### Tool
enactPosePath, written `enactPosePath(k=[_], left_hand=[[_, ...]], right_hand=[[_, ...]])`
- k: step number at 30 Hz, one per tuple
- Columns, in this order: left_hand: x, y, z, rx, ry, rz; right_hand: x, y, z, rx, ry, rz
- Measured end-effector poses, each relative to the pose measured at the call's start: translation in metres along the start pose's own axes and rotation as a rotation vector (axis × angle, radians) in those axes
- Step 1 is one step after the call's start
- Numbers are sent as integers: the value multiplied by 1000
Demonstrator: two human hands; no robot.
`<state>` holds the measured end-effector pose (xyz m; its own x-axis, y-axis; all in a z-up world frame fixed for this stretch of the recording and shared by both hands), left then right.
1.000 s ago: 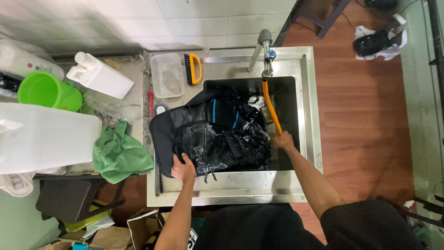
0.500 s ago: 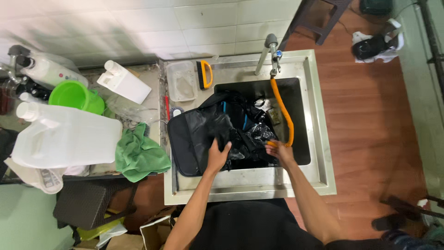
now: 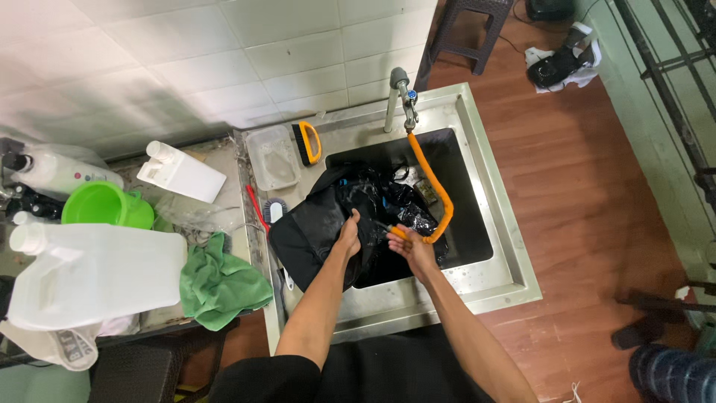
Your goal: The person cleans a black bag in a sink by applying soap with a small brush, scrubbing the interior and exterior surfaces, and rinsing it with water from a faucet.
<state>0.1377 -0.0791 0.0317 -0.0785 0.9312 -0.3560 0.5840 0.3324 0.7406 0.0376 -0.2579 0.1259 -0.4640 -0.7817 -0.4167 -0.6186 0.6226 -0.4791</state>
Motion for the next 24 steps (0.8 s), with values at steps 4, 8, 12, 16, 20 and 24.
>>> enactPosePath(k=[4, 8, 12, 16, 20, 24], left_hand=[[-18, 18, -22, -42, -7, -54], [-6, 10, -16, -141, -37, -10], [18, -32, 4, -166, 21, 83], [25, -37, -14, -184, 15, 33], [34, -39, -37, -280, 156, -34], [20, -25, -80, -296, 156, 185]], right_hand=[[-5, 35, 10, -43, 11, -24], [-22, 43, 16, -55, -6, 4], [-30, 37, 30, -30, -19, 27], [-23, 31, 52, 32, -14, 91], [-10, 26, 60, 2, -8, 76], [-5, 38, 21, -58, -7, -39]])
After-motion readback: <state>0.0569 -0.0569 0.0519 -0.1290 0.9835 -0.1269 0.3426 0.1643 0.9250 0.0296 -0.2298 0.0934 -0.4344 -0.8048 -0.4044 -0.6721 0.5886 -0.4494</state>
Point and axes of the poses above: each hand's wrist, its own z-axis towards the middle knuckle, its own x-axis out of the back of the hand, y = z × x, the point moved 1 cm from there along z, towards the middle knuckle, and after that the axes turned 14 degrees about -x, right-handed, at the moved point
